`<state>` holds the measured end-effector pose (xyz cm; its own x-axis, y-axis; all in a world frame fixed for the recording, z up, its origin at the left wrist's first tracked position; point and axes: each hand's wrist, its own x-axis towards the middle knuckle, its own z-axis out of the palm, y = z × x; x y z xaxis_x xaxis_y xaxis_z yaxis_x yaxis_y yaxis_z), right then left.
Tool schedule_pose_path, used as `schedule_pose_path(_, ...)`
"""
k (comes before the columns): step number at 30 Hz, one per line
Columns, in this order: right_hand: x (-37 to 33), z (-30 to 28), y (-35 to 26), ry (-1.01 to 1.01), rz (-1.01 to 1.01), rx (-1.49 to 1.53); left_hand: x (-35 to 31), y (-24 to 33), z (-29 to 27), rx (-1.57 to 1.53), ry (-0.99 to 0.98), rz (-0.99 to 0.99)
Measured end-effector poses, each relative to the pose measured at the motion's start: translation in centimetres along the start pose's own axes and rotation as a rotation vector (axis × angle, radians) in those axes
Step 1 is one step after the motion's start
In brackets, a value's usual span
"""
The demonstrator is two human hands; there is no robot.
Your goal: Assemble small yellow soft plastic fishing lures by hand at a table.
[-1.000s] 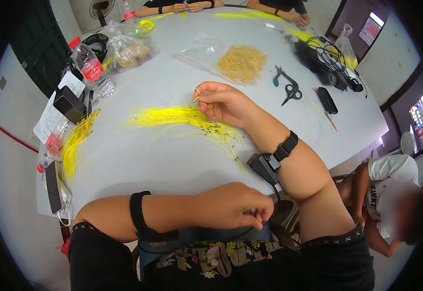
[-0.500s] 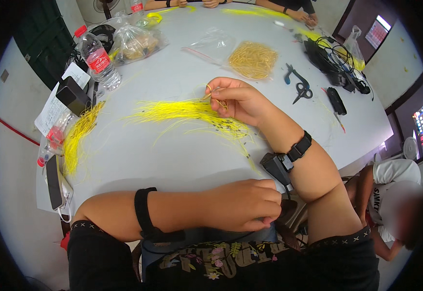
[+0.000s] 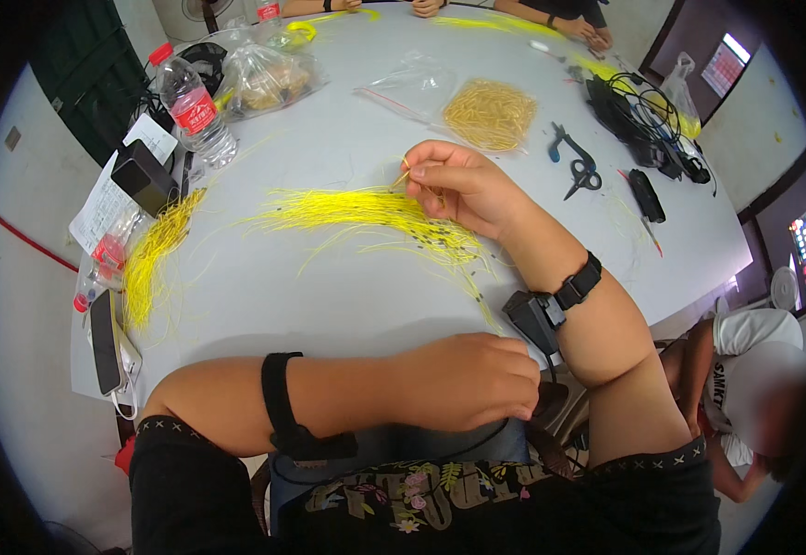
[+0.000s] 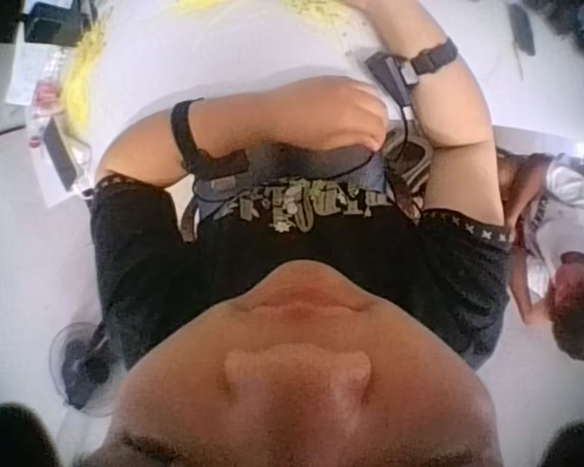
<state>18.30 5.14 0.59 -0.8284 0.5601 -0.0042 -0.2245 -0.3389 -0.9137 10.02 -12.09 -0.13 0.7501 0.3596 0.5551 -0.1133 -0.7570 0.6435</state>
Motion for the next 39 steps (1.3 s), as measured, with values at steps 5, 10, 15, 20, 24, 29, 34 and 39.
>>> schedule_pose_path(5, 0.0, 0.4, -0.4, 0.077, -0.08, -0.064, 0.8, 0.9, -2.3, -0.06, 0.13, -0.169)
schedule_pose_path(10, -0.1, 0.8, -0.7, 0.182, -0.119, -0.06, 0.7, -0.3, -5.7, -0.658, 0.436, -0.539)
schedule_pose_path(15, -0.4, 0.6, -1.1, 0.112, -0.109, -0.069, 0.4, -2.1, -6.8, -0.935, 0.685, -0.503)
schedule_pose_path(20, -0.6, 1.0, -1.1, 0.114, -0.096, -0.056, 0.2, -2.9, -7.4, -1.067, 0.744, -0.464)
schedule_pose_path(24, -0.6, 1.1, -1.1, 0.123, -0.091, -0.061, 0.2, -2.7, -8.4, -1.402, 0.723, -0.41)
schedule_pose_path(29, -0.6, 1.4, -1.1, 0.122, -0.104, -0.052, 0.4, -2.0, -9.6, -1.462, 0.703, -0.388)
schedule_pose_path(34, -0.2, -0.1, -0.5, 0.068, -0.119, -0.056, -0.5, -3.1, -11.9, -0.432, 0.868, -0.386)
schedule_pose_path(39, -0.1, 0.2, -0.5, 0.079, -0.091, 0.028, -1.3, -4.6, -13.0, 0.263, 0.908, -0.455)
